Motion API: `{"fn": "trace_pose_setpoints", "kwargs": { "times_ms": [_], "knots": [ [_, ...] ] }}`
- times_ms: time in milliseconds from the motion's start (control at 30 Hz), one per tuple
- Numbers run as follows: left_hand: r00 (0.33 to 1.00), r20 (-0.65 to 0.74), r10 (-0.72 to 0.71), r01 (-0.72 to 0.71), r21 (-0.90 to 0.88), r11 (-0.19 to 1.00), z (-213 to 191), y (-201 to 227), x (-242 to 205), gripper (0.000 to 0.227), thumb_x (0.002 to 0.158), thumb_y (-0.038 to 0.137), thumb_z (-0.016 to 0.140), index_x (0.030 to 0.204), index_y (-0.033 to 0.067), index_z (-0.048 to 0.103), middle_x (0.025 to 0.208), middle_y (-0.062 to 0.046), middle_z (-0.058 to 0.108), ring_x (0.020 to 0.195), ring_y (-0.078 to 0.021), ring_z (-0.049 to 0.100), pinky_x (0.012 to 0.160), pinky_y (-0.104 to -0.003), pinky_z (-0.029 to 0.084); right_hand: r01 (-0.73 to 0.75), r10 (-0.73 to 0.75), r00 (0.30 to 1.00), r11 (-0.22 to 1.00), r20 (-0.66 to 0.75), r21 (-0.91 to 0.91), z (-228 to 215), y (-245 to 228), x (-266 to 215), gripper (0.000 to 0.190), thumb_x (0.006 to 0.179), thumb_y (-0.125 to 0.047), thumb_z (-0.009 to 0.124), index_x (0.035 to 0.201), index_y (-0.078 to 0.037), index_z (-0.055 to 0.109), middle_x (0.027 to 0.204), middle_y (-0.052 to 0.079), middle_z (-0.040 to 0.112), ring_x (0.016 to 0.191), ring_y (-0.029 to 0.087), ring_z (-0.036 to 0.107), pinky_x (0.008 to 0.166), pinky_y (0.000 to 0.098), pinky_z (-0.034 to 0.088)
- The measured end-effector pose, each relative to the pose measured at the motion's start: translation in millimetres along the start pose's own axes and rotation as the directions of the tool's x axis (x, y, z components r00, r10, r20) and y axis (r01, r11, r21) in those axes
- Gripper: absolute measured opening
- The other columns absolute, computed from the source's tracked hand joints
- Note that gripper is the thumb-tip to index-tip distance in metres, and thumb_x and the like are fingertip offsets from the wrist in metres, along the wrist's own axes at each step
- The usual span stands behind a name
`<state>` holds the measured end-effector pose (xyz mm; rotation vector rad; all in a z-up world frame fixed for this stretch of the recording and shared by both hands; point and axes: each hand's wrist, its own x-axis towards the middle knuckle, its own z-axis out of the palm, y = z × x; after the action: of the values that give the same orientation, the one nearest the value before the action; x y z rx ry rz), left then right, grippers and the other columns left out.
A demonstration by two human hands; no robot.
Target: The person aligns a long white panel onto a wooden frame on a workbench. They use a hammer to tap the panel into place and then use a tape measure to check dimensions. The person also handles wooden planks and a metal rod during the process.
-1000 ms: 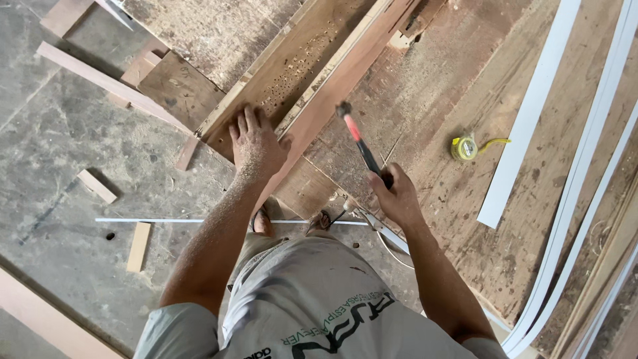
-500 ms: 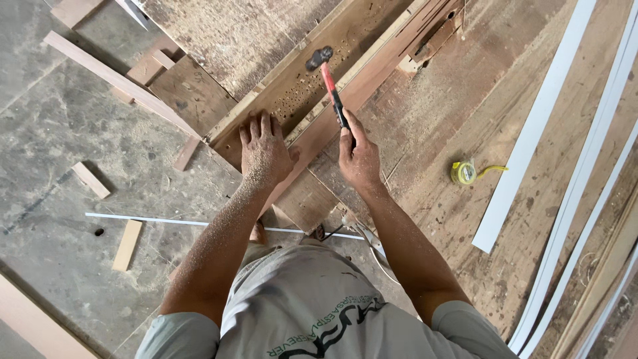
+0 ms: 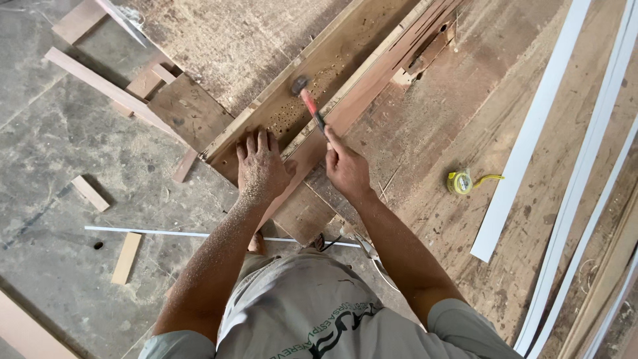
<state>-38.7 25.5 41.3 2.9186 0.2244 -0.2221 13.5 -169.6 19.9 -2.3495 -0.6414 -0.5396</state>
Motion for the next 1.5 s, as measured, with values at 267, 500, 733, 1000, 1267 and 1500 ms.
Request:
{"fn": "trace_pose_setpoints", "kwargs": {
  "times_ms": [267,500,733,1000,1267,1500],
  "knots": [
    [1.0,-0.003,0.014,-0.014,0.05,0.999,7,-2,0,0.089,0.089,0.062,0.064,0.15,0.0009,0.046,0.156,-0.02,0.036,0.148,-0.0408,0.031,0.116,-0.057,0.029,-0.171,0.172,0.982,0.985,-0.074,0.023,-26,40,72,0.039,0.102,-0.015,0.054,0.138,-0.019,0.067,0.097,0.022,0.077,0.081,0.042,0.075,0.064,0.0513,0.06],
    [1.0,0.028,-0.004,0.003,0.035,0.999,8,-3,4,0.089,0.089,0.06,0.065,0.152,0.0018,0.044,0.158,-0.022,0.035,0.148,-0.0416,0.031,0.117,-0.058,0.029,-0.272,0.266,0.962,0.933,-0.054,-0.238,-31,102,147,0.038,0.109,-0.024,0.05,0.146,-0.027,0.056,0.086,0.023,0.075,0.077,0.042,0.076,0.064,0.0514,0.063],
    [0.995,0.096,-0.033,0.03,0.024,0.999,-3,1,4,0.087,0.09,0.061,0.063,0.153,0.0041,0.044,0.159,-0.02,0.034,0.148,-0.0395,0.033,0.118,-0.058,0.029,-0.247,0.323,0.939,0.871,0.115,-0.425,-31,124,161,0.03,0.107,-0.035,0.046,0.135,-0.035,0.057,0.086,0.02,0.076,0.08,0.043,0.076,0.067,0.0588,0.06],
    [0.994,0.109,-0.027,0.025,0.024,0.999,-7,4,2,0.086,0.09,0.06,0.063,0.152,0.0048,0.044,0.157,-0.018,0.035,0.147,-0.0382,0.033,0.117,-0.058,0.03,-0.328,0.401,0.896,0.888,0.192,-0.323,-43,113,141,0.035,0.109,-0.02,0.041,0.142,-0.021,0.052,0.1,0.023,0.075,0.077,0.037,0.076,0.061,0.0469,0.062],
    [0.995,0.097,-0.011,0.007,0.041,0.999,-18,6,0,0.085,0.091,0.064,0.059,0.151,0.0056,0.046,0.156,-0.016,0.039,0.144,-0.0345,0.037,0.114,-0.052,0.033,-0.493,0.515,0.796,0.856,0.319,-0.153,-28,32,125,0.045,0.102,-0.023,0.046,0.147,-0.026,0.038,0.097,0.019,0.073,0.084,0.038,0.076,0.075,0.0484,0.06],
    [0.999,0.01,-0.037,0.037,0.0,0.999,2,-1,-2,0.091,0.083,0.065,0.06,0.151,0.0049,0.047,0.159,-0.015,0.038,0.147,-0.0356,0.035,0.12,-0.055,0.029,-0.368,0.263,0.85,0.916,0.456,0.158,-75,-9,50,0.045,0.108,-0.028,0.05,0.149,-0.009,0.05,0.117,0.021,0.072,0.096,0.037,0.075,0.083,0.0477,0.063]
  ]
}}
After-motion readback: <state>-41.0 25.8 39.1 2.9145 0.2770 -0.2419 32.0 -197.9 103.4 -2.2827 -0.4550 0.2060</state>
